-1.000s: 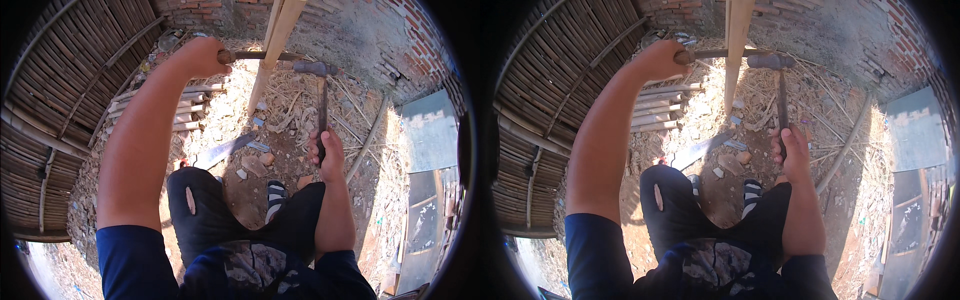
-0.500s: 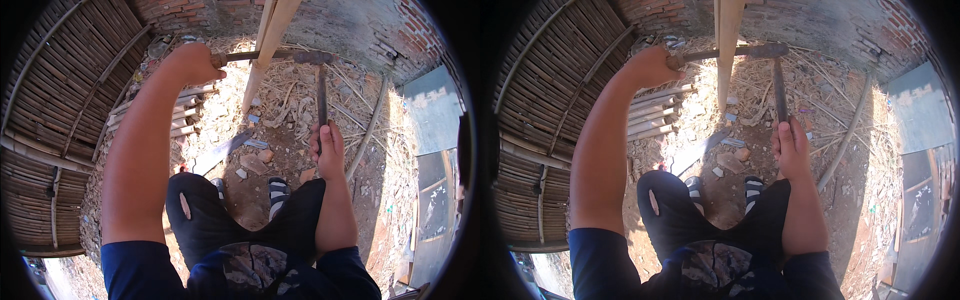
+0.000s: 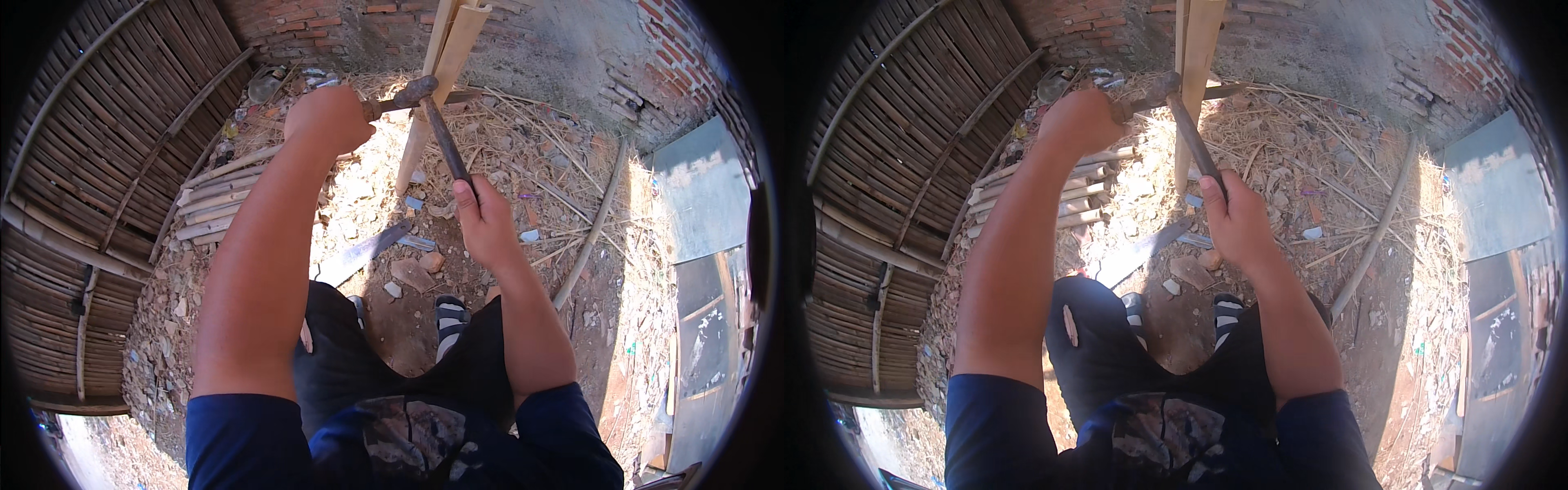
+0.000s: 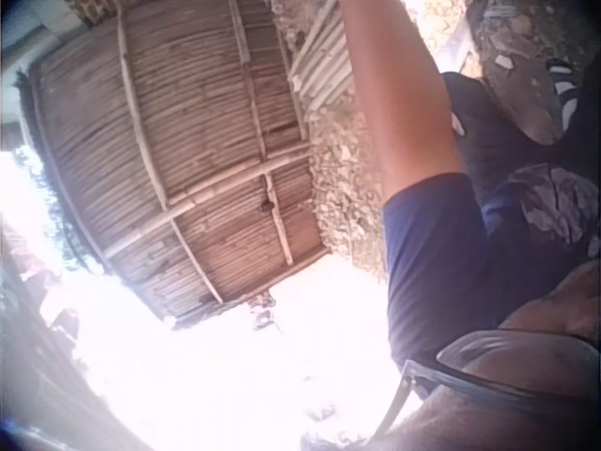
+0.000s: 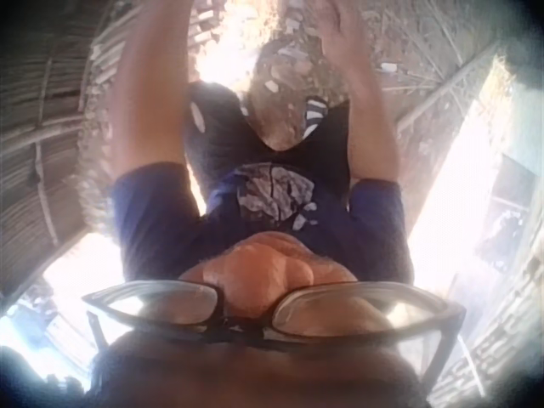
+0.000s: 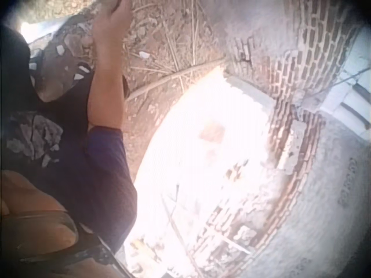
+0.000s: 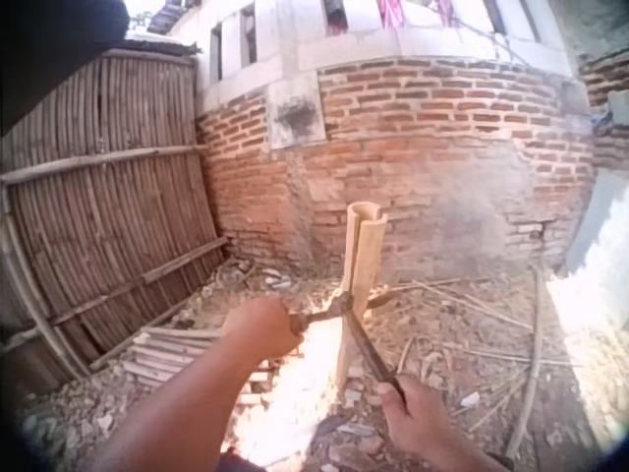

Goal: The person splits a bamboo pole using a knife and a hammer. They hold the knife against the end of the pole and strike the back of the blade with the hammer to drive it through the wood.

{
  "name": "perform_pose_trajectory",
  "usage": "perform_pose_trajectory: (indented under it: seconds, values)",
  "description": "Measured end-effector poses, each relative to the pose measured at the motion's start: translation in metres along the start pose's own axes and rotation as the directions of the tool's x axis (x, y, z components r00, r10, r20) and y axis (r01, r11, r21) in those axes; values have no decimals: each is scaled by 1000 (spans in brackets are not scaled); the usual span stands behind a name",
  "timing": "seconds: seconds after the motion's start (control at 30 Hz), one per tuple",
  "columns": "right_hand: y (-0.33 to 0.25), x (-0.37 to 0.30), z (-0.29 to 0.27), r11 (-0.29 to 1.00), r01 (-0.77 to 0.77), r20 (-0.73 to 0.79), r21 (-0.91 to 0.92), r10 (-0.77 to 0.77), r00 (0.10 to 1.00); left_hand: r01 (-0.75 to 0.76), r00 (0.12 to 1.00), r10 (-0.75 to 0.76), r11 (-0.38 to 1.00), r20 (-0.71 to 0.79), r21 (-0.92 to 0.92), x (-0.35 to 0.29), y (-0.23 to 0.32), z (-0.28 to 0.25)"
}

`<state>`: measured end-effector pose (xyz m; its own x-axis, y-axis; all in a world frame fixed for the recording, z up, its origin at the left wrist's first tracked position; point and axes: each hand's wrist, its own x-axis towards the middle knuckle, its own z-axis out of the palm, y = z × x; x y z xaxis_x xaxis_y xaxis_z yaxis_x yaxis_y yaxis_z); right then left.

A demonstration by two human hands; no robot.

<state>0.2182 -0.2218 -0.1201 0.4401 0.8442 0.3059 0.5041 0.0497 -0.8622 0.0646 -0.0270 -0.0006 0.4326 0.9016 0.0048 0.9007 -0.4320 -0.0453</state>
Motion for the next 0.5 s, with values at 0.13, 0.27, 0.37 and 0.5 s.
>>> perform_pose_trajectory:
  seconds: [0.13, 0.27, 0.37, 0.5]
  values:
    - [-32, -2, -14, 988, 44, -26, 148, -41, 999, 29, 996, -28, 999, -80, 17, 0, -28, 12]
    - [-43, 13, -10, 929, 255, -149, 266, -222, 964, 52, 999, -52, 998, 11, -23, -5, -32, 1]
    - [-8, 11, 21, 982, 185, -84, 38, -182, 980, -1, 999, 0, 1000, -41, -30, 3, -30, 10]
    - [-13, 14, 18, 995, -59, 21, 85, 58, 998, 34, 994, -40, 998, -100, -58, 1, -33, 12]
